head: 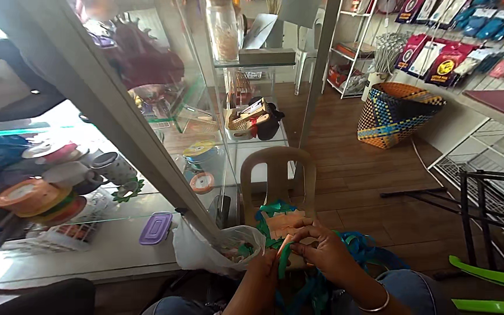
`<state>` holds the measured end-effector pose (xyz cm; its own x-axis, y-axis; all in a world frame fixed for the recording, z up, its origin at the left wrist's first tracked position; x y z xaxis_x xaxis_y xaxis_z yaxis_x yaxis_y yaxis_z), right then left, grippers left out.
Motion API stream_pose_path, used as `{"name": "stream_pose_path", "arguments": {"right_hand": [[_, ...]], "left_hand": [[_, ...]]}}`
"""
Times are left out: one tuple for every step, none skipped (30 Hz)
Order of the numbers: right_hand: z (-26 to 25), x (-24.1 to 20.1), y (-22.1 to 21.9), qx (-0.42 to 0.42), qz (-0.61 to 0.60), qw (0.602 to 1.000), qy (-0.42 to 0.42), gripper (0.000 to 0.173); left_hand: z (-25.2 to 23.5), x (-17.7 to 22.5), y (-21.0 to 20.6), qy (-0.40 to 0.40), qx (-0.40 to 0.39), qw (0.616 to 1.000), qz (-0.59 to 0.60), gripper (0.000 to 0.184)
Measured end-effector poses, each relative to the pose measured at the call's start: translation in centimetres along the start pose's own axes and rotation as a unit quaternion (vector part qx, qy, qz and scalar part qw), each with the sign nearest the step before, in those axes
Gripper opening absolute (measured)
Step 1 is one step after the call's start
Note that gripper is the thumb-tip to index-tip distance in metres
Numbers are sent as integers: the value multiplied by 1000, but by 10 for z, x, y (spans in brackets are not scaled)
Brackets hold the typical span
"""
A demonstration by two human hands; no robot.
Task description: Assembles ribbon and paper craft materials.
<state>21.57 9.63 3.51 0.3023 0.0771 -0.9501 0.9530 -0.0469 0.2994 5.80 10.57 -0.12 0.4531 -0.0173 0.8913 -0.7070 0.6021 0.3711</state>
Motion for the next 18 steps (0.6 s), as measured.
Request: {"name": "stream_pose_path", "arguments": {"right_hand": [[0,1,-1,-1,-16,1000,-4,12],[-1,3,-2,-2,-40,999,-16,12],[-2,5,-3,-5,-66,997,-34,13],[-2,6,-5,-9,-87,995,-51,17],[-1,7,-5,-10,-100,993,-65,22],[-1,8,-6,-6,-109,991,-76,27],[-1,8,-5,-1,-117,990,-82,30],[-1,8,-5,4,-122,989,-87,32],[-1,8,-5,8,-126,988,-90,33],[-1,8,-5,11,-131,987,-92,34],[-1,9,-5,13,-136,986,-95,34],[-1,9,-5,17,-143,985,-98,35],[-1,10,-6,21,-153,982,-105,36],[-1,11,-6,26,-166,979,-114,36],[-1,12,-7,30,-184,974,-127,36],[0,13,-8,35,-204,968,-139,36],[1,15,-10,39,-227,961,-153,36],[1,16,-13,43,-250,953,-166,36]], "left_hand": [[1,0,0,-1,-1,1000,-1,26],[1,0,-1,-2,-2,1000,-2,25],[1,-1,-1,-4,-1,1000,-3,25],[1,-1,-1,-9,3,1000,-5,25],[1,-1,-1,-12,4,1000,-7,25],[1,-1,-1,-12,5,1000,-7,25],[1,-1,-1,-11,5,1000,-7,25],[1,-1,-1,-9,6,1000,-5,25],[1,0,-1,-7,6,1000,-3,24],[1,0,-1,-4,6,1000,-2,24],[1,0,-2,-2,6,1000,1,25],[1,0,-2,1,5,1000,4,25],[1,0,-2,4,4,1000,9,25],[1,0,-2,7,4,1000,17,25],[1,0,-3,9,4,1000,28,24],[1,0,-3,7,5,999,40,24],[1,0,-3,5,8,998,54,23],[1,0,-3,2,10,998,68,22]]}}
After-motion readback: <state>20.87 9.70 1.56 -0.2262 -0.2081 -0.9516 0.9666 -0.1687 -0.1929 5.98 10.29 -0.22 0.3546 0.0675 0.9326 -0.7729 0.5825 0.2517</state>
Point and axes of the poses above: each hand's wrist, its own z-axis away from the middle knuckle, its own y-axis out of the back of the hand, x = y × z, the point moved 8 cm from there along -z, towards the middle knuckle, and after that the axes turned 3 degrees about z, right-handed, at the moved point
